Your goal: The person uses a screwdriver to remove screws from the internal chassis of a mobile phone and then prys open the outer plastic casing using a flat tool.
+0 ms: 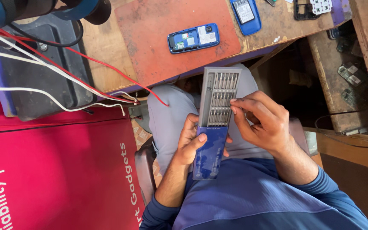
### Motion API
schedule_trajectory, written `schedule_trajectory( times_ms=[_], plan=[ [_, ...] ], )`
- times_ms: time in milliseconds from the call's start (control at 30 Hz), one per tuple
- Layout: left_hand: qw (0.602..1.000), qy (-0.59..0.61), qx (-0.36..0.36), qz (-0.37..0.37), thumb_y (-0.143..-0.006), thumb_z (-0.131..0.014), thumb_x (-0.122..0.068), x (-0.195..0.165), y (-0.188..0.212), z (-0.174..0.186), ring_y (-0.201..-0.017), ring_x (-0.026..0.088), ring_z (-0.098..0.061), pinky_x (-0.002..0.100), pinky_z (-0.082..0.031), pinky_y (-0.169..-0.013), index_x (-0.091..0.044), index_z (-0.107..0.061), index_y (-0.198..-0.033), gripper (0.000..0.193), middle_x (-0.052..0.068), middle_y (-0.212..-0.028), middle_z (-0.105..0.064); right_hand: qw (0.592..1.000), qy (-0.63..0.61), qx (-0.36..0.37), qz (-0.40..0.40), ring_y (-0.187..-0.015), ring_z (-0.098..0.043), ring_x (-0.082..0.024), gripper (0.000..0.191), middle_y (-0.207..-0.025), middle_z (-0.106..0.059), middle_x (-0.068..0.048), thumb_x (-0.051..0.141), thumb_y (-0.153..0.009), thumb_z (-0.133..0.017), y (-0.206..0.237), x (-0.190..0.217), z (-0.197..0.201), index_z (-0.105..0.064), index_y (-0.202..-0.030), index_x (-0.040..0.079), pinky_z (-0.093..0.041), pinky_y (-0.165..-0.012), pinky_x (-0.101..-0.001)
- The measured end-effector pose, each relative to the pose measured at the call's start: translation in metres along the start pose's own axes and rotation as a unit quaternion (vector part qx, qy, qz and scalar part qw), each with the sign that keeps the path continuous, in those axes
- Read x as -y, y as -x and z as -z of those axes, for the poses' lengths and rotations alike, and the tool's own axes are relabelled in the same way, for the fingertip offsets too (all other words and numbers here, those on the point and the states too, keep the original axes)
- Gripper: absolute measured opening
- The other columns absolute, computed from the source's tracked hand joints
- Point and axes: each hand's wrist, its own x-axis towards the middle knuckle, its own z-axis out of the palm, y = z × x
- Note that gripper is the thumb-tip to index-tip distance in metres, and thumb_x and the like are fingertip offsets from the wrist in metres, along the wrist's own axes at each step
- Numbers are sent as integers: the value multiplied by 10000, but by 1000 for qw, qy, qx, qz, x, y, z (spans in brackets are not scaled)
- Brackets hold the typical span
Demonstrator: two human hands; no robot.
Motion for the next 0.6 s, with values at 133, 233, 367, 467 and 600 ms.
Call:
schedule_trajectory(
  times_ms=[133,233,367,467,600],
  plan=[
    [1000,-8,2,-9,-1062,-618,-174,0,-1,-1,-1167,473,-656,619,-628,-802,-159,-368,-1348,381,325,-1426,-517,1000,14,-4,14,-616,-635,-97,201,-822,-654,-60,-69,-915,-788,-3,2,0,-723,-1091,6,-473,-515,-246],
    [1000,-5,6,-14,-1064,-626,-166,0,-1,-1,-1170,471,-657,618,-631,-805,-159,-377,-1340,372,321,-1428,-518,998,45,1,40,-612,-650,-129,192,-825,-674,-70,-44,-901,-795,-6,3,0,-727,-1070,16,-479,-517,-267],
    [1000,-5,4,-12,-1063,-622,-150,1,-2,0,-1177,468,-658,617,-631,-815,-160,-370,-1336,372,315,-1426,-520,991,110,19,73,-620,-640,-190,255,-835,-659,-62,19,-893,-821,-8,7,1,-727,-1129,35,-484,-513,-311],
    [1000,-9,2,-14,-1069,-613,-134,2,-2,1,-1178,464,-660,616,-630,-825,-158,-363,-1336,366,317,-1407,-536,989,123,47,74,-601,-618,-203,343,-852,-646,-65,42,-883,-829,-10,10,1,-710,-1204,11,-480,-489,-329],
    [999,-25,-2,-19,-1071,-599,-122,1,-2,1,-1165,458,-666,618,-631,-824,-153,-355,-1323,352,319,-1376,-554,990,115,61,52,-617,-621,-211,387,-877,-629,-66,84,-876,-845,-11,12,-1,-693,-1226,22,-500,-502,-336]
  ],
)
